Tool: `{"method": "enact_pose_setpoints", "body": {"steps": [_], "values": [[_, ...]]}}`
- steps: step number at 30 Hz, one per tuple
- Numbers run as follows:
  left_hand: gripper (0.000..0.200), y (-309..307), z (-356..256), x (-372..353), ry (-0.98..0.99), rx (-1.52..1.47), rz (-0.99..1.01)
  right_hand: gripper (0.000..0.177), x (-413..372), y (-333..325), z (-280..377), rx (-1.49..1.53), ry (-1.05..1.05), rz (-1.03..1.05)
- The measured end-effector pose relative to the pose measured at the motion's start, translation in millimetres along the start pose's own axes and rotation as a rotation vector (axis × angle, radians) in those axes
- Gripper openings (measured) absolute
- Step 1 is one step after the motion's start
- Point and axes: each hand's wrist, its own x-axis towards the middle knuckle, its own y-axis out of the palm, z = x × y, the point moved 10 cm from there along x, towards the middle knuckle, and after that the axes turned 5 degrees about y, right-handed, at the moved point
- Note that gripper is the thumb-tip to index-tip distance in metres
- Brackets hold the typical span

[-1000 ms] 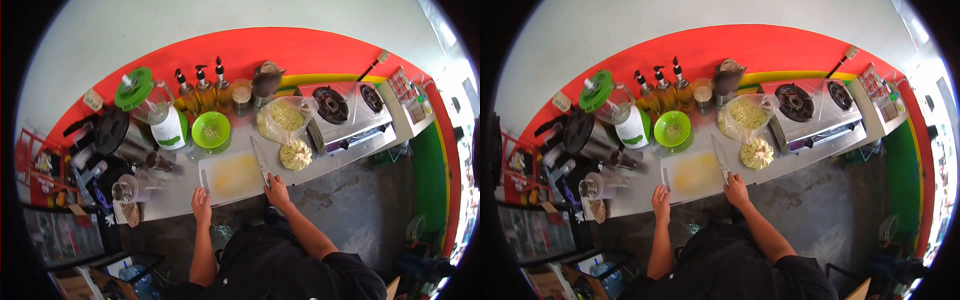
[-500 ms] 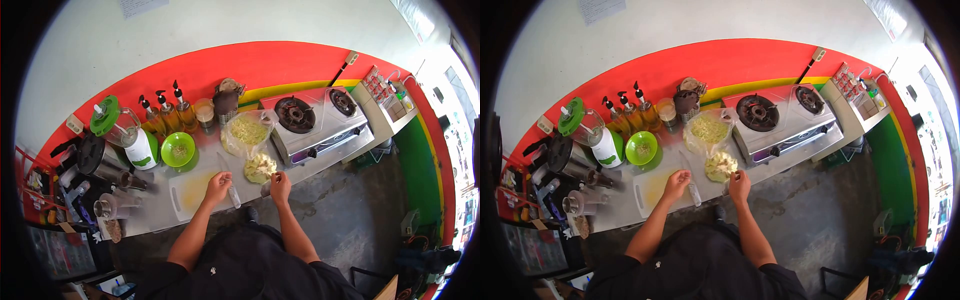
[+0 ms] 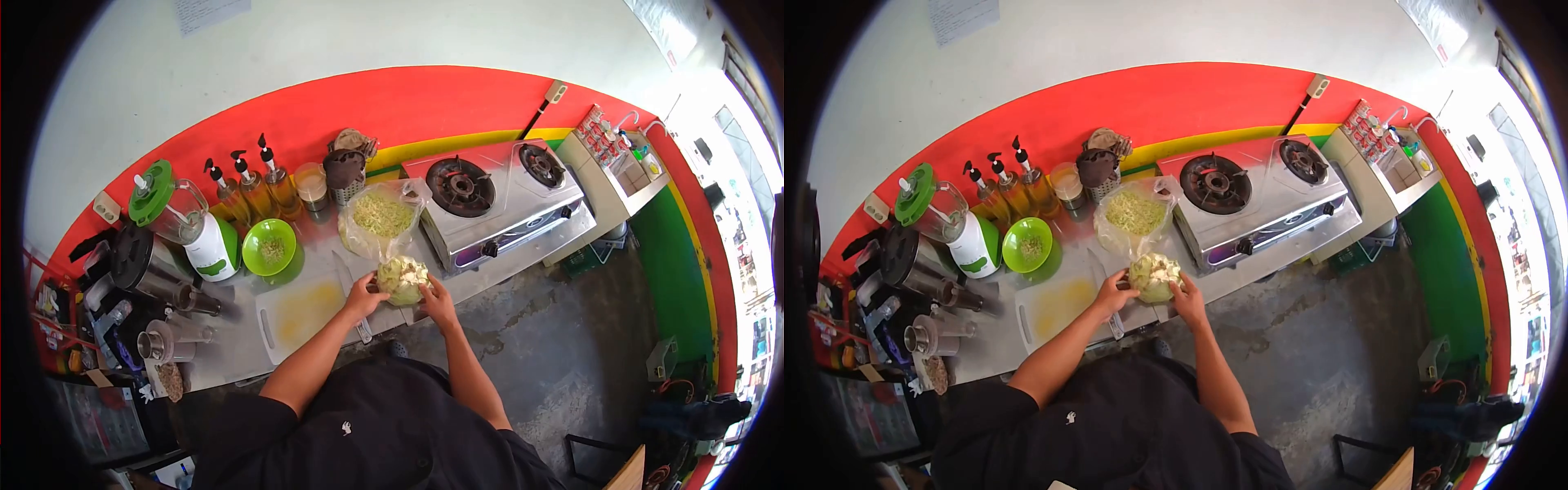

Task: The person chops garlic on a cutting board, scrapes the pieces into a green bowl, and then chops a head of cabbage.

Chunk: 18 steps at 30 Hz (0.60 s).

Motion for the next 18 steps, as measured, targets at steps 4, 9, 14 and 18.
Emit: {"method": "enact_pose_setpoints", "body": {"steps": [4, 9, 14, 18], "values": [[0.07, -16.1, -27.4, -35.0, 0.041, -0.159, -0.044, 0.048, -11.7, 13.1, 7.0, 0.101, 0.063, 0.081], [0.063, -74.7, -31.5, -73.9, 0.11, 0.059, -0.248, 0.042, -24.5, 71.9, 5.1, 0.142, 0.177, 0.261], [0.076, -114.9, -30.1, -116.2, 0.22, -0.051, -0.396, 0.044, -43.8, 150.3, 12.6, 0.092, 0.2, 0.463], [0.087, -131.4, -50.7, -157.2, 0.184, -0.448, -0.431, 0.048, -72.4, 209.9, 11.0, -0.054, 0.247, 0.637]]}}
